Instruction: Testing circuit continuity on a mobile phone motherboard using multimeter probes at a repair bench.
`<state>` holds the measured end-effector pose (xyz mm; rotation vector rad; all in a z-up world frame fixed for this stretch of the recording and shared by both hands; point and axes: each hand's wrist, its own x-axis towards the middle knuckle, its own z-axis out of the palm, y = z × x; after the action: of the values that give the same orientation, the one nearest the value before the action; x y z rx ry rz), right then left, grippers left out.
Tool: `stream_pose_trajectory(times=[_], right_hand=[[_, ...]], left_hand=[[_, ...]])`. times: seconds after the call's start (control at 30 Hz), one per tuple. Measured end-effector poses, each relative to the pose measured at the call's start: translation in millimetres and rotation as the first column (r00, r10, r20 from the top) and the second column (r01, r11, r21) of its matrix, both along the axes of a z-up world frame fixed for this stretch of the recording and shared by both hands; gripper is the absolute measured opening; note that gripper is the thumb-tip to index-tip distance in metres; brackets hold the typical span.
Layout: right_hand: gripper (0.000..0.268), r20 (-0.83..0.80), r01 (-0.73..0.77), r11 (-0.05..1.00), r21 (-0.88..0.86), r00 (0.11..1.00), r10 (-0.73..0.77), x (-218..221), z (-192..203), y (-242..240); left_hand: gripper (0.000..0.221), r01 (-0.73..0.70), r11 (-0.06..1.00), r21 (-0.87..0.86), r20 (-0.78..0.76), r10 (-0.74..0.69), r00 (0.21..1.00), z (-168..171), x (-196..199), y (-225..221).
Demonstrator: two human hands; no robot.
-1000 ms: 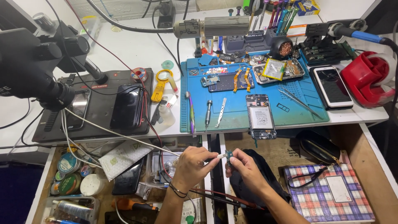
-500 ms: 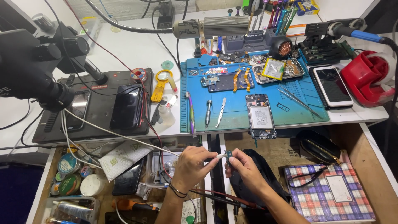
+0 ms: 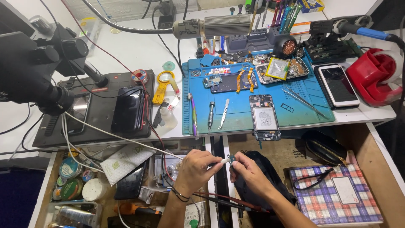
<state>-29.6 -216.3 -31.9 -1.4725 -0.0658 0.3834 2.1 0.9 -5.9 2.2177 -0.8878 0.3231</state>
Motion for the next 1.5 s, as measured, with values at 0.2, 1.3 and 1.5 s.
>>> stream_pose_trajectory(times=[0.2, 1.3, 1.5], right_hand=[[0.027, -0.052, -0.049, 0.998, 0.042, 0.997, 0.051, 0, 1, -3], [0.03, 0.235, 0.004, 0.993, -0.119, 0.972, 0.024, 0, -5, -5], [0.033, 0.164, -0.014, 0.988, -0.154, 0.986, 0.04, -2, 0, 0]], left_hand=[[0.009, 0.017, 1.0, 0.007, -0.026, -0.017, 1.0, 3, -1, -4], [0.02, 0.018, 1.0, 0.019, -0.296, -0.011, 0.955, 23, -5, 1], [0.026, -0.008, 0.999, 0.048, -0.606, 0.036, 0.795, 23, -3, 4]])
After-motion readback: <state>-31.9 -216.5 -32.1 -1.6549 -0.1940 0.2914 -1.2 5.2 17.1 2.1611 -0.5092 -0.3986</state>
